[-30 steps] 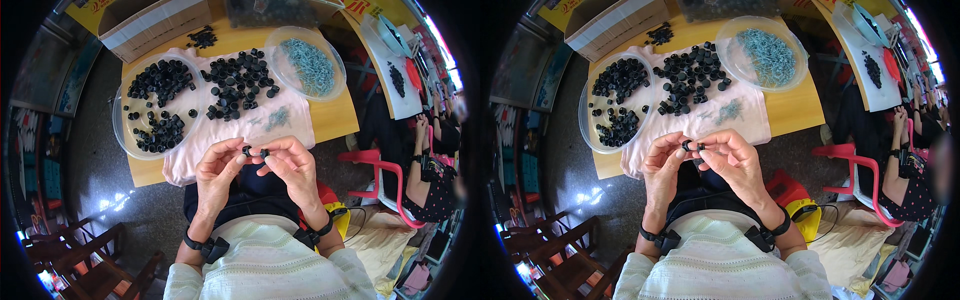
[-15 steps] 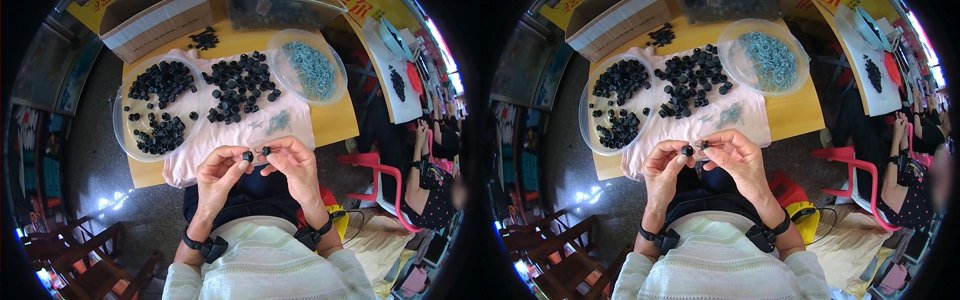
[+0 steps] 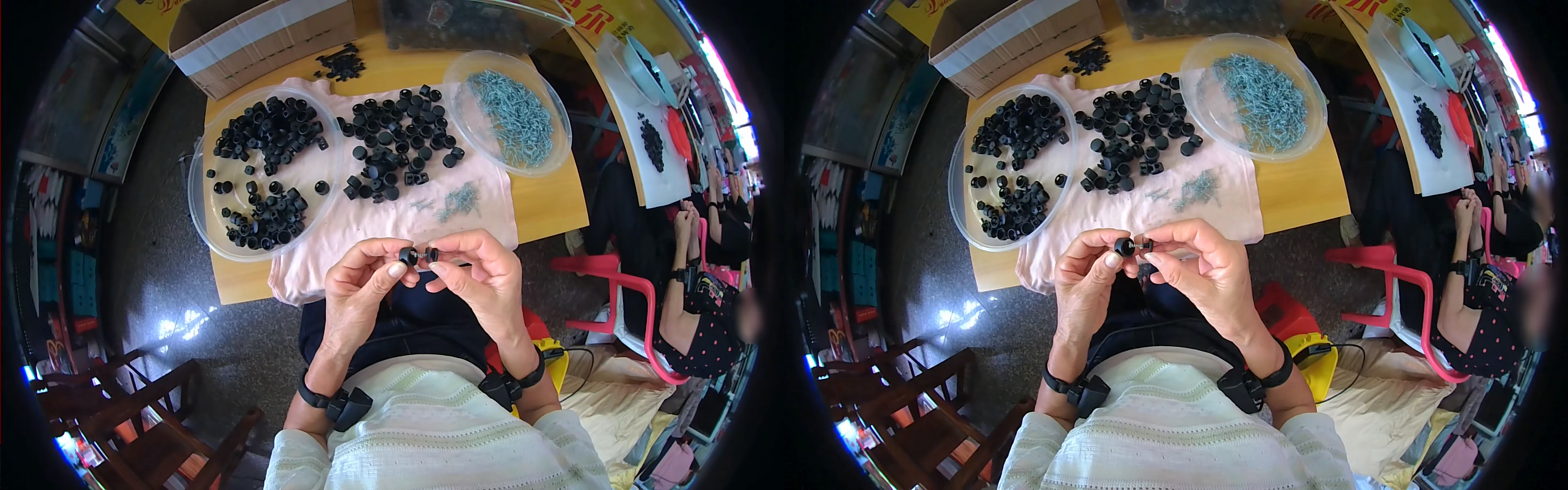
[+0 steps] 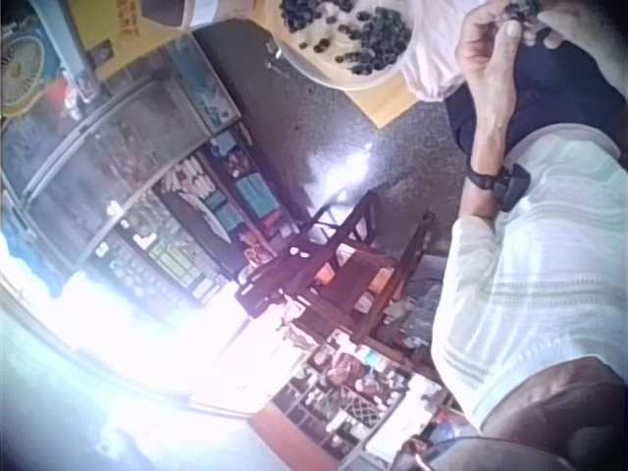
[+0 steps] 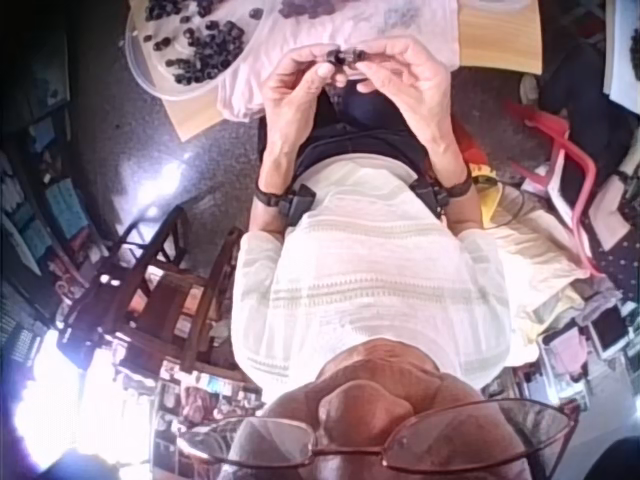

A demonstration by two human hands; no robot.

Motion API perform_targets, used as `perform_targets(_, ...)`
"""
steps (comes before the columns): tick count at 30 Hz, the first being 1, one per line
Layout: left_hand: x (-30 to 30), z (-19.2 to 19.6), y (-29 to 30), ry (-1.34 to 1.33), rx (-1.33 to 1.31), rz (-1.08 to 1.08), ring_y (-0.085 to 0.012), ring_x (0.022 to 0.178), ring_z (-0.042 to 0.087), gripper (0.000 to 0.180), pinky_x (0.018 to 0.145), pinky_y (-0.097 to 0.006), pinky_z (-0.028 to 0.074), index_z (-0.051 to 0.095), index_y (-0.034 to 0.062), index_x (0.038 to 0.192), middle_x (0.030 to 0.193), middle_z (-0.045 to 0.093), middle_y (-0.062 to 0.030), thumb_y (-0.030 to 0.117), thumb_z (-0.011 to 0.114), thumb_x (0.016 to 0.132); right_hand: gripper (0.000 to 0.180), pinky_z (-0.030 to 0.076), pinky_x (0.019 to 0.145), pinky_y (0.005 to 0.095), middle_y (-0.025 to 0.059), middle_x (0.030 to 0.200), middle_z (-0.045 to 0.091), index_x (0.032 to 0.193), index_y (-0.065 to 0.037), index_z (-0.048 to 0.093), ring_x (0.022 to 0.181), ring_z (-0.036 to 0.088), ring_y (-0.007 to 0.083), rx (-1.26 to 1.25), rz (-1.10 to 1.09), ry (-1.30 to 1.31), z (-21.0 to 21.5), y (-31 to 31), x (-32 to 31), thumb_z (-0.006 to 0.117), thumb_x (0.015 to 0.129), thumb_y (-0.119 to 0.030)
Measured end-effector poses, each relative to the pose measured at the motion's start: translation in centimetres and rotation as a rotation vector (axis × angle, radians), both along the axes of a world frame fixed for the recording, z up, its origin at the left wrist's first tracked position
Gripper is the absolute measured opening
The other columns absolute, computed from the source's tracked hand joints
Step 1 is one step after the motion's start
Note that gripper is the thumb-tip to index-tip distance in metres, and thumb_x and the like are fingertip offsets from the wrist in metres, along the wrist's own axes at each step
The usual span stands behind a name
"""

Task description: Assembling small blue plastic components into larger black plastic housings by hand.

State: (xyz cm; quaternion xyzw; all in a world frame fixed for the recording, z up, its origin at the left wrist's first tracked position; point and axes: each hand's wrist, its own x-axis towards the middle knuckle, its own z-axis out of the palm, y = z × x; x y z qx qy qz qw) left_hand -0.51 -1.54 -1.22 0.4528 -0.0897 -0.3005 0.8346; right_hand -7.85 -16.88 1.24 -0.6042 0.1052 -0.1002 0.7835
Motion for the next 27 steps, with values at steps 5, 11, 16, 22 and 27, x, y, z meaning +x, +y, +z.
perform_targets(5,0.1,-0.7,0.5,0.018,-0.006,-0.042,-0.0126,0.083,0.063,0.026,0.075,-0.024,0.050,0.057,-0.0023,0.114,0.100,0.065,-0.0084,0.011,0.061,0.092,0.024,0.059,0.069,0.0262,0.0084,0.096,0.068,0.106,0.001,0.061,0.085,0.067,0.0115,-0.421,-0.069,-0.037,1.3,0.8,0.2,0.065,0.083,0.003)
perform_targets(11,0.2,-0.8,0.3,0.045,-0.040,-0.066,-0.0118,0.083,0.062,0.029,0.072,-0.023,0.049,0.057,-0.0020,0.115,0.099,0.065,-0.0072,0.016,0.061,0.093,0.022,0.059,0.064,0.0265,0.0096,0.087,0.068,0.099,-0.001,0.061,0.076,0.069,0.0149,-0.684,-0.141,-0.156,2.0,1.4,0.7,0.068,0.079,0.006)
perform_targets(16,0.2,-1.0,0.1,0.061,-0.075,-0.065,-0.0124,0.084,0.061,0.029,0.076,-0.025,0.049,0.056,-0.0020,0.117,0.098,0.064,-0.0075,0.014,0.060,0.093,0.021,0.059,0.065,0.0268,0.0096,0.087,0.068,0.099,0.000,0.061,0.076,0.069,0.0143,-0.772,-0.149,-0.151,2.2,1.3,0.7,0.068,0.079,0.004)
perform_targets(22,0.3,-1.1,0.2,0.076,-0.088,-0.053,-0.0140,0.083,0.061,0.029,0.079,-0.028,0.050,0.055,-0.0019,0.118,0.098,0.064,-0.0091,0.015,0.058,0.094,0.020,0.060,0.067,0.0274,0.0090,0.088,0.069,0.101,0.000,0.062,0.082,0.069,0.0139,-0.528,-0.146,-0.041,2.7,0.8,0.6,0.068,0.082,0.001)
perform_targets(27,0.4,-1.1,0.1,0.087,-0.091,-0.051,-0.0147,0.083,0.061,0.029,0.079,-0.028,0.050,0.055,-0.0022,0.118,0.097,0.064,-0.0090,0.015,0.059,0.094,0.021,0.059,0.067,0.0254,0.0080,0.089,0.070,0.100,0.000,0.063,0.083,0.068,0.0117,-0.544,-0.137,-0.038,2.9,0.8,0.5,0.068,0.080,0.004)
